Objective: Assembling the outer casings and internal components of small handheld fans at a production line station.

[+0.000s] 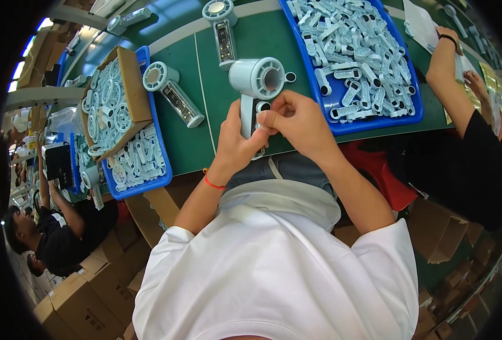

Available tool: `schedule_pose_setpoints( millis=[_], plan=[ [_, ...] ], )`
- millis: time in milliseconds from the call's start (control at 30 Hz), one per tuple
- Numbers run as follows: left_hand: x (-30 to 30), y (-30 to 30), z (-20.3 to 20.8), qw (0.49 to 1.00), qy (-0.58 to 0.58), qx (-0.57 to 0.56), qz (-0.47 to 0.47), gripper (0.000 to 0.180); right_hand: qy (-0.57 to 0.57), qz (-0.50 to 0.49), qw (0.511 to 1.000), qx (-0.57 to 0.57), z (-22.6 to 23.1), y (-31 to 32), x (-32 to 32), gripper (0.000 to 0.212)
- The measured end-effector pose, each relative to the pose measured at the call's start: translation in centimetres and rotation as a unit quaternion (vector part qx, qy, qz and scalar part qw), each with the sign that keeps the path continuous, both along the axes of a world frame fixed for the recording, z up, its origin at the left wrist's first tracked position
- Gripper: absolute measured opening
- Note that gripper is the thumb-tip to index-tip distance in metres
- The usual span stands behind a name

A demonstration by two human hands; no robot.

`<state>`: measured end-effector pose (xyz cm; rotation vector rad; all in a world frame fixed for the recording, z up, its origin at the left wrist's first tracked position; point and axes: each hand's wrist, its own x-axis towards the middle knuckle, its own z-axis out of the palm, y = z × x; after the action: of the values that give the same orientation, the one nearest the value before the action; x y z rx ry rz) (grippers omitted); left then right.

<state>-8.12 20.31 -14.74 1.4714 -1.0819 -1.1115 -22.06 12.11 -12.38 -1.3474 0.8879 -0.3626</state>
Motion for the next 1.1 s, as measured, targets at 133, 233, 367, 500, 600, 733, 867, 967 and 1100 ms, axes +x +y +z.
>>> schedule_pose_setpoints(
  millis=[133,233,367,500,600,733,867,967,1100],
  plan=[
    [0.0,0.9,0.4,0.979,0.2,0.012,-0.046,0.051,-0.131,0.001,0.988,-0.088,-2.1,1.1,0.0,0.069],
    [-0.4,1.0,0.9,0.994,0.084,-0.035,-0.057,0.052,-0.208,-0.023,0.974,0.091,-0.9,2.6,-0.3,0.07],
    [0.2,0.8,1.0,0.996,0.035,-0.049,-0.067,0.052,-0.185,-0.044,0.976,0.108,-0.5,2.7,0.3,0.066],
    [0.4,0.3,1.5,0.996,0.045,-0.016,-0.081,0.055,-0.179,-0.066,0.973,0.13,-1.1,2.7,0.3,0.062],
    [0.7,0.3,1.7,0.996,-0.015,-0.038,-0.083,0.062,-0.203,-0.045,0.978,0.031,-1.1,2.4,0.5,0.059],
    [0.7,0.7,-0.3,0.976,-0.116,-0.179,-0.033,0.086,-0.097,-0.052,0.992,-0.057,0.1,2.3,1.4,0.055],
    [1.9,3.2,-2.6,0.981,0.009,-0.112,0.16,0.05,-0.305,-0.106,0.904,-0.281,-1.3,1.7,2.7,0.023],
    [0.9,3.1,-1.1,0.972,-0.145,-0.163,0.084,0.017,-0.184,-0.064,0.93,-0.312,-3.1,1.4,2.3,0.024],
    [0.4,4.7,-0.8,0.941,-0.235,-0.235,0.057,0.014,-0.19,-0.043,0.951,-0.239,-3.0,3.2,2.5,0.014]
  ],
)
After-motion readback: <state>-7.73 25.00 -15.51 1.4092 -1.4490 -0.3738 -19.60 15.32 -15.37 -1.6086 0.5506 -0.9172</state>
